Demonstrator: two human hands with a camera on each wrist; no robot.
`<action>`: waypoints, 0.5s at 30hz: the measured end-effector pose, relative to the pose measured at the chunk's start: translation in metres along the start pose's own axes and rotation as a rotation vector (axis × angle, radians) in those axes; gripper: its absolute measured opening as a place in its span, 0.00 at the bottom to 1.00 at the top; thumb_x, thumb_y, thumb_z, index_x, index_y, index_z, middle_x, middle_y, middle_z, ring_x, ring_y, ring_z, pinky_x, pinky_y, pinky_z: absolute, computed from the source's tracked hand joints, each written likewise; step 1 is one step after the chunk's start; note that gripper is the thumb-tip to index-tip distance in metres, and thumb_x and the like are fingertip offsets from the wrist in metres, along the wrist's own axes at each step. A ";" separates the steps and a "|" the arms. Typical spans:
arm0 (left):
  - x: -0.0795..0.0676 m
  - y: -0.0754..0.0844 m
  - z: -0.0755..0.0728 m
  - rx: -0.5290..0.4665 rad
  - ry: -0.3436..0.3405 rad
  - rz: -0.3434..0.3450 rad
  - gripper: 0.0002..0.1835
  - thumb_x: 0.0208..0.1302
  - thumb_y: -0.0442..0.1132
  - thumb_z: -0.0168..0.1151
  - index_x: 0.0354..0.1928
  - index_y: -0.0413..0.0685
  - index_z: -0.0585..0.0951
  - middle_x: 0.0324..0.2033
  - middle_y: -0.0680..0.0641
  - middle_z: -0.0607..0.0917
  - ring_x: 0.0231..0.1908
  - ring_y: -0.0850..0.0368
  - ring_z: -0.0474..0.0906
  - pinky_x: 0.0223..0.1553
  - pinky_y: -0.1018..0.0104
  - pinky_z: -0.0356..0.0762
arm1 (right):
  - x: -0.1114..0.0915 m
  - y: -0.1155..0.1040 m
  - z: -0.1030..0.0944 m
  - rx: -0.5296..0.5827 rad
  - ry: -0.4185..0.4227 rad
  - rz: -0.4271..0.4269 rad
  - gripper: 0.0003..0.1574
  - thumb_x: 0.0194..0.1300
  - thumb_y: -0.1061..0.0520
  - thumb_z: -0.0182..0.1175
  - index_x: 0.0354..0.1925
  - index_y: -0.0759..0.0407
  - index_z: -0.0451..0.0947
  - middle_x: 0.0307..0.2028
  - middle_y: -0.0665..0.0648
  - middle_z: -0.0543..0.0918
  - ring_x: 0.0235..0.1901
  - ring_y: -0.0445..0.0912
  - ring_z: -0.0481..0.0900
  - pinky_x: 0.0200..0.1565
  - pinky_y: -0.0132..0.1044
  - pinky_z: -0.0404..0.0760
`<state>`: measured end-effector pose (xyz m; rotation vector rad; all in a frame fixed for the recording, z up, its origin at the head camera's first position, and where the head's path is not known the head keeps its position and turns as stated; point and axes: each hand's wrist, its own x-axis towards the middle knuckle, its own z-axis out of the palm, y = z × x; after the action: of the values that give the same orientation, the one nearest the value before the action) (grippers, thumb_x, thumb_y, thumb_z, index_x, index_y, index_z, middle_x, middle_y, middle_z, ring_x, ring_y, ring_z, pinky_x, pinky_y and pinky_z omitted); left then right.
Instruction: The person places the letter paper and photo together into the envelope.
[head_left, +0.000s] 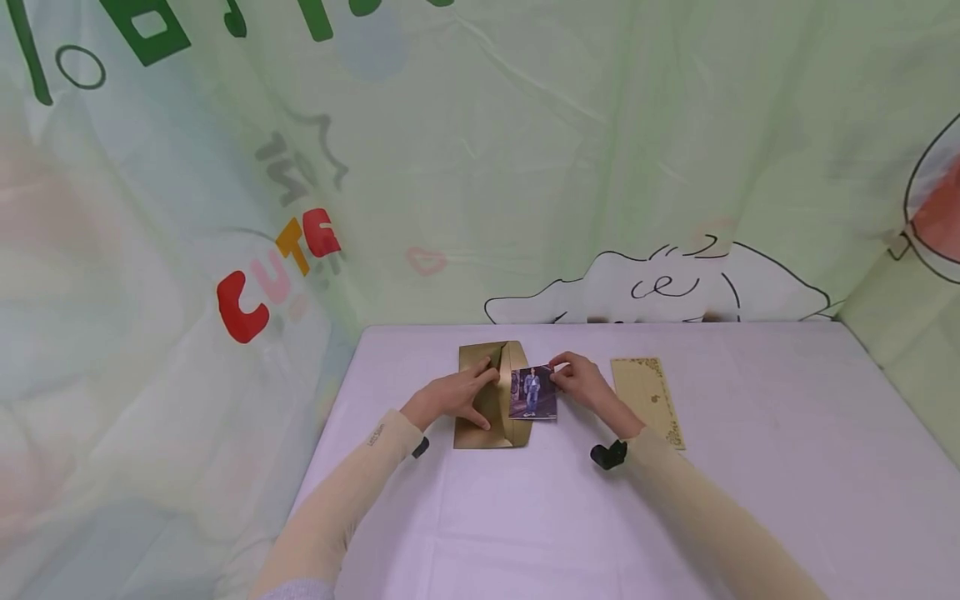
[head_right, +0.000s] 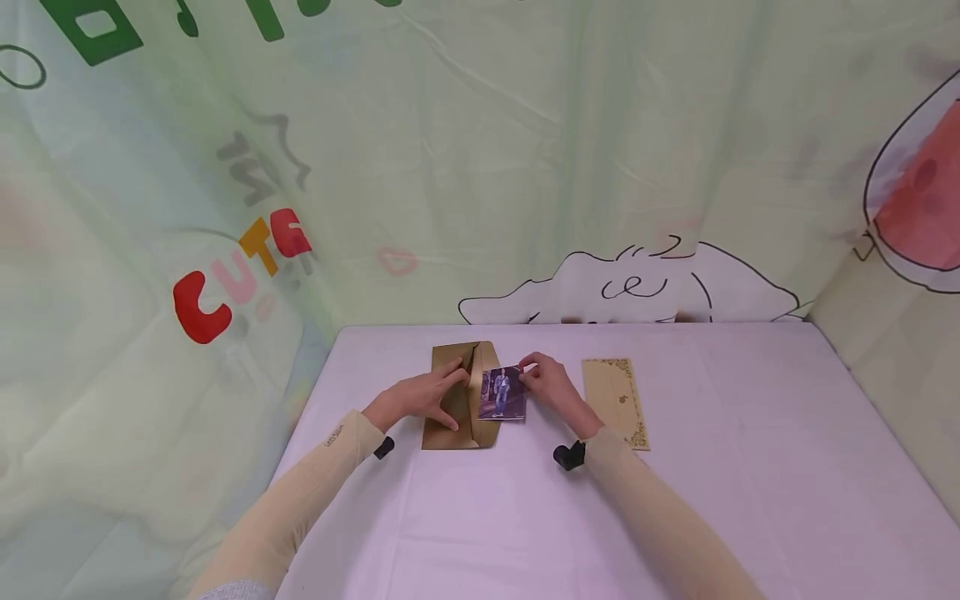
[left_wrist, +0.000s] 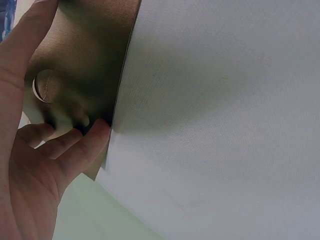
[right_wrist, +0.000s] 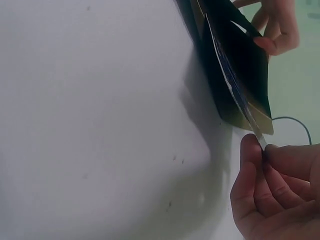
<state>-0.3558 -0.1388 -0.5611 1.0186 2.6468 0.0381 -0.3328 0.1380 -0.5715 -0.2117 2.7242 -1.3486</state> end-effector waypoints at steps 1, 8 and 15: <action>0.000 0.000 0.000 0.001 -0.002 -0.002 0.47 0.51 0.68 0.71 0.67 0.60 0.59 0.79 0.35 0.48 0.69 0.42 0.70 0.67 0.54 0.72 | 0.001 -0.002 0.002 0.000 -0.001 -0.003 0.17 0.71 0.63 0.58 0.55 0.70 0.75 0.40 0.69 0.88 0.35 0.50 0.86 0.36 0.37 0.80; -0.002 0.002 -0.002 -0.020 -0.008 -0.014 0.49 0.51 0.68 0.72 0.68 0.60 0.59 0.79 0.35 0.48 0.70 0.40 0.69 0.67 0.52 0.71 | 0.007 -0.012 0.016 0.017 -0.013 -0.031 0.15 0.69 0.63 0.60 0.52 0.71 0.76 0.35 0.67 0.88 0.30 0.46 0.84 0.33 0.35 0.78; -0.003 0.004 -0.006 -0.042 -0.016 -0.014 0.46 0.51 0.67 0.72 0.67 0.61 0.61 0.79 0.34 0.49 0.71 0.43 0.66 0.68 0.53 0.70 | 0.013 -0.022 0.029 0.031 -0.036 -0.020 0.15 0.70 0.63 0.60 0.52 0.70 0.76 0.37 0.68 0.88 0.30 0.45 0.83 0.32 0.34 0.79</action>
<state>-0.3524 -0.1376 -0.5539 0.9823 2.6277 0.0818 -0.3400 0.1000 -0.5713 -0.2589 2.6775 -1.3770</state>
